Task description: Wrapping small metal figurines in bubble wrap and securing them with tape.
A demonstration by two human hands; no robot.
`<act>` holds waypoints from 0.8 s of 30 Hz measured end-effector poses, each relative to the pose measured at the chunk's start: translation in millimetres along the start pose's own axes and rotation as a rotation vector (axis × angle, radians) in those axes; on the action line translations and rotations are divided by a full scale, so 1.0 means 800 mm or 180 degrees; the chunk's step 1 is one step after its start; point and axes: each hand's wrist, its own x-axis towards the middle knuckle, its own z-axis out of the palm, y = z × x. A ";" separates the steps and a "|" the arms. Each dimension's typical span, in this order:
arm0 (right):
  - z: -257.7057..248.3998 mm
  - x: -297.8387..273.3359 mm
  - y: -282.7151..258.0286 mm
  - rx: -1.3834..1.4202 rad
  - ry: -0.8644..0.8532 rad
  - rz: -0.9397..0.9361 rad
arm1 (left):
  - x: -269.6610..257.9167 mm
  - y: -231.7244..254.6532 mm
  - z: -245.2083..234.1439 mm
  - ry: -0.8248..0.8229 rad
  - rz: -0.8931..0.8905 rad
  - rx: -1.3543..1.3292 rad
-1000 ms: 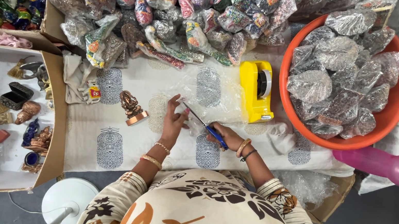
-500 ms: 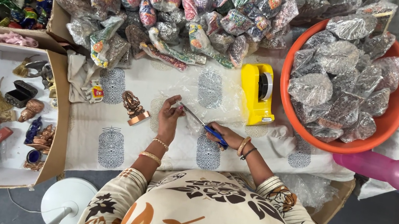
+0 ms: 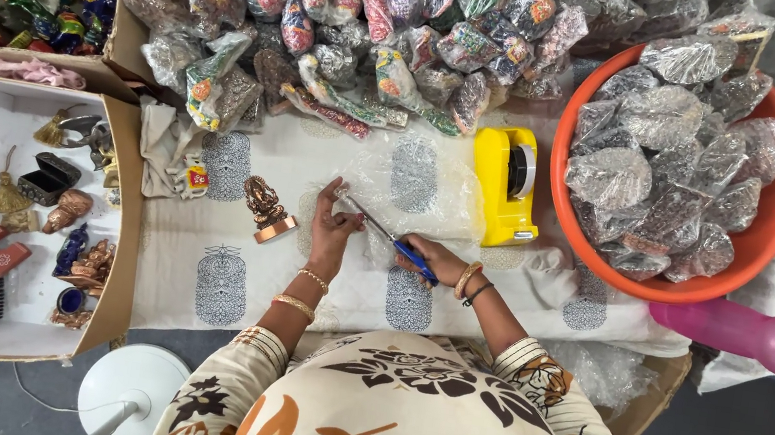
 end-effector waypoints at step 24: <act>0.010 0.020 -0.038 -0.0758 0.0044 -0.0294 | -0.006 0.008 -0.007 -0.0303 -0.0012 0.0102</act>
